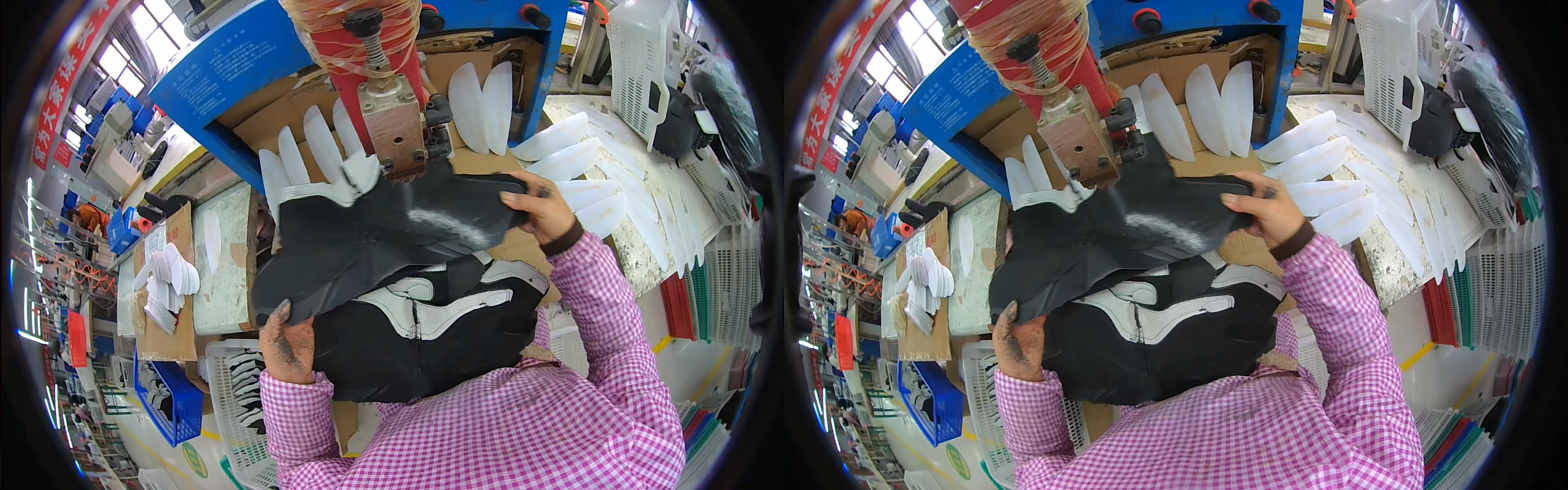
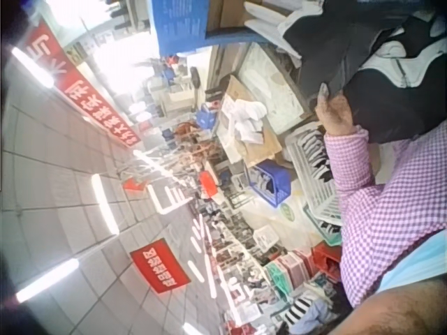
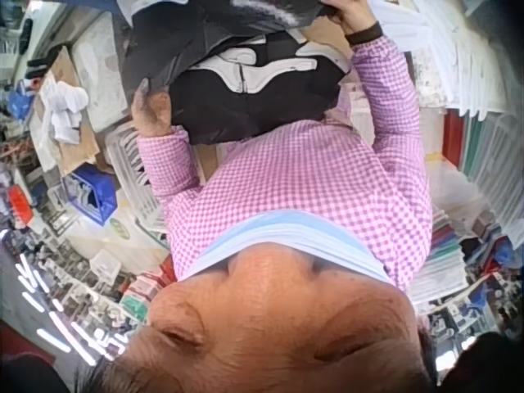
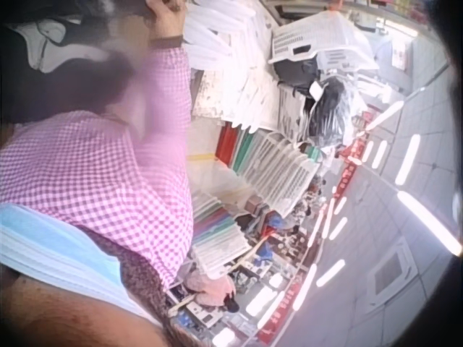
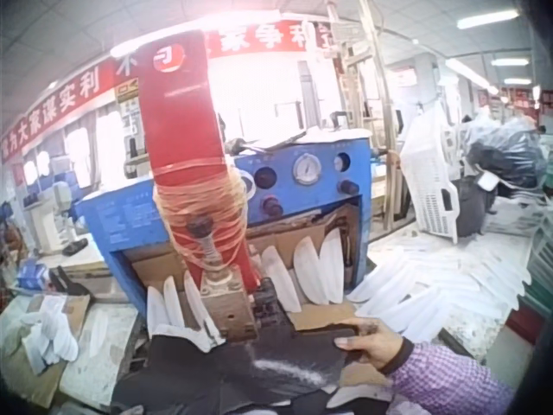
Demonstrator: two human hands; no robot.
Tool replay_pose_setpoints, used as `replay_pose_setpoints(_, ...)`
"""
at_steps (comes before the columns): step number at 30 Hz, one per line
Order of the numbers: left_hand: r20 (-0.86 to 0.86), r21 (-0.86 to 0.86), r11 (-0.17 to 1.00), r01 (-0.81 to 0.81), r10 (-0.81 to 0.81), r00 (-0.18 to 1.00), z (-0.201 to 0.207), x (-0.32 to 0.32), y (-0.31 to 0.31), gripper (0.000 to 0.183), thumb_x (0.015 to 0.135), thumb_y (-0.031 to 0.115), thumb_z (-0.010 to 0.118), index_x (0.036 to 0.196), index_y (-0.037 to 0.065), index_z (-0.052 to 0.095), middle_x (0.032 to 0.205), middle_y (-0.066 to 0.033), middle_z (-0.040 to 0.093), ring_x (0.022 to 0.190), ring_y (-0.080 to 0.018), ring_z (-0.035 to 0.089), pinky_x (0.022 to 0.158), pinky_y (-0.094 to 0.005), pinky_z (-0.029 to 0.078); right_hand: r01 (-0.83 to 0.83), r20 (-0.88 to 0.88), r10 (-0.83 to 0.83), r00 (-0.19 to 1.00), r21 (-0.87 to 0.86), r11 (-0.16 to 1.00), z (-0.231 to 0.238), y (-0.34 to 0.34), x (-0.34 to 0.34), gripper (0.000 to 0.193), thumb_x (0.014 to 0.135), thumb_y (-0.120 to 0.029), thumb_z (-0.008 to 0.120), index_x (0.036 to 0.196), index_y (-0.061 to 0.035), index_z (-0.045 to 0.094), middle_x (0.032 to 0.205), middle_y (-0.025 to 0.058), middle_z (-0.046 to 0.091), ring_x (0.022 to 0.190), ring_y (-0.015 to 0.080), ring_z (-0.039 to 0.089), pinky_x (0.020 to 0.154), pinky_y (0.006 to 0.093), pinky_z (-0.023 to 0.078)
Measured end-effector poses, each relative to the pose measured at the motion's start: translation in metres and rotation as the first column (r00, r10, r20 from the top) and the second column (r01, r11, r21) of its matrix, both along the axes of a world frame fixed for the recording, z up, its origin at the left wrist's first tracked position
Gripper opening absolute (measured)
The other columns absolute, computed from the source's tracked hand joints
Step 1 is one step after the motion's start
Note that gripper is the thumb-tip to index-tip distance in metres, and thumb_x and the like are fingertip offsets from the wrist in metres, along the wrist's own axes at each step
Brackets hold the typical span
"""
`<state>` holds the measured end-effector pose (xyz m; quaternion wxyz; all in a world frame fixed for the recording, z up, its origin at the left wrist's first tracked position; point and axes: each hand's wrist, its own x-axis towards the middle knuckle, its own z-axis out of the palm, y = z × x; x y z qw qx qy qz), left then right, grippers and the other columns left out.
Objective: The person repeatedly places white curved plastic pieces under a press-like machine, then removes them and stacks them. Later, the person handles black fabric shoe uppers and inserts the white pieces into them, aligning and pressing them into place.
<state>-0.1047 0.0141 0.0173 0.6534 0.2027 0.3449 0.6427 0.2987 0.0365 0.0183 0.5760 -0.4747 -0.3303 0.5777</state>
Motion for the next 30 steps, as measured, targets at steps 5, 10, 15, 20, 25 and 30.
replay_pose_setpoints(5,-0.406,-0.03,0.993,0.113,-0.116,0.906,-0.001,0.024,0.015,0.016,0.079,0.001,0.059,0.093,-0.006,0.064,0.104,-0.0153,0.064,0.098,-0.0235,0.062,0.092,-0.0341,0.048,0.074,0.047,-0.077,0.996,0.072,0.995,0.007,-0.051,0.041,0.041,0.08,-0.002,0.063,0.118,0.0075,0.05,0.1,0.0151,0.063,0.081,0.0189,0.066,0.064,0.0239,0.054)
replay_pose_setpoints(10,-0.321,0.074,0.894,0.442,-0.399,0.859,0.014,0.075,0.043,0.014,0.081,-0.003,0.059,0.093,-0.008,0.064,0.098,-0.0156,0.066,0.097,-0.0209,0.062,0.092,-0.0287,0.046,0.265,0.02,-0.271,0.962,0.158,0.951,0.011,-0.093,0.073,0.04,0.08,-0.001,0.06,0.118,0.0082,0.05,0.105,0.0161,0.062,0.089,0.0205,0.065,0.078,0.0284,0.054)
replay_pose_setpoints(15,-0.251,-0.089,0.885,0.457,-0.464,0.85,0.012,0.108,0.085,0.01,0.081,-0.004,0.061,0.09,-0.006,0.065,0.097,-0.0154,0.067,0.091,-0.0184,0.064,0.085,-0.0258,0.049,0.439,0.162,-0.453,0.877,0.112,0.891,0.014,-0.087,0.08,0.041,0.08,-0.002,0.06,0.119,0.0054,0.05,0.101,0.0134,0.063,0.081,0.0154,0.062,0.068,0.0232,0.049)
replay_pose_setpoints(20,-0.37,0.019,0.95,0.31,-0.281,0.885,0.023,0.049,0.101,0.02,0.084,-0.006,0.055,0.104,-0.008,0.058,0.101,-0.0156,0.065,0.094,-0.0237,0.064,0.086,-0.0338,0.051,0.234,0.172,-0.262,0.95,0.165,0.958,-0.008,-0.034,0.034,0.041,0.078,-0.01,0.069,0.116,-0.001,0.056,0.078,0.0009,0.061,0.048,0.0025,0.043,0.041,0.0148,0.031)
replay_pose_setpoints(25,-0.482,0.106,0.957,0.27,-0.188,0.856,0.028,0.051,0.086,0.041,0.08,-0.01,0.058,0.119,-0.006,0.046,0.11,-0.0149,0.061,0.1,-0.024,0.061,0.091,-0.036,0.048,0.235,0.043,-0.25,0.967,0.212,0.949,-0.02,-0.005,0.033,0.041,0.08,-0.006,0.066,0.118,0.0009,0.054,0.093,0.0068,0.063,0.068,0.0091,0.057,0.055,0.0193,0.045)
replay_pose_setpoints(30,-0.544,0.094,0.898,0.43,-0.316,0.778,0.015,0.087,0.063,0.044,0.074,-0.001,0.071,0.114,0.0,0.052,0.104,-0.0084,0.062,0.093,-0.0178,0.061,0.085,-0.03,0.047,0.434,0.011,-0.436,0.9,0.084,0.897,-0.011,-0.048,0.069,0.039,0.08,-0.001,0.057,0.118,0.0024,0.051,0.109,0.0142,0.062,0.095,0.0218,0.063,0.085,0.0318,0.051)
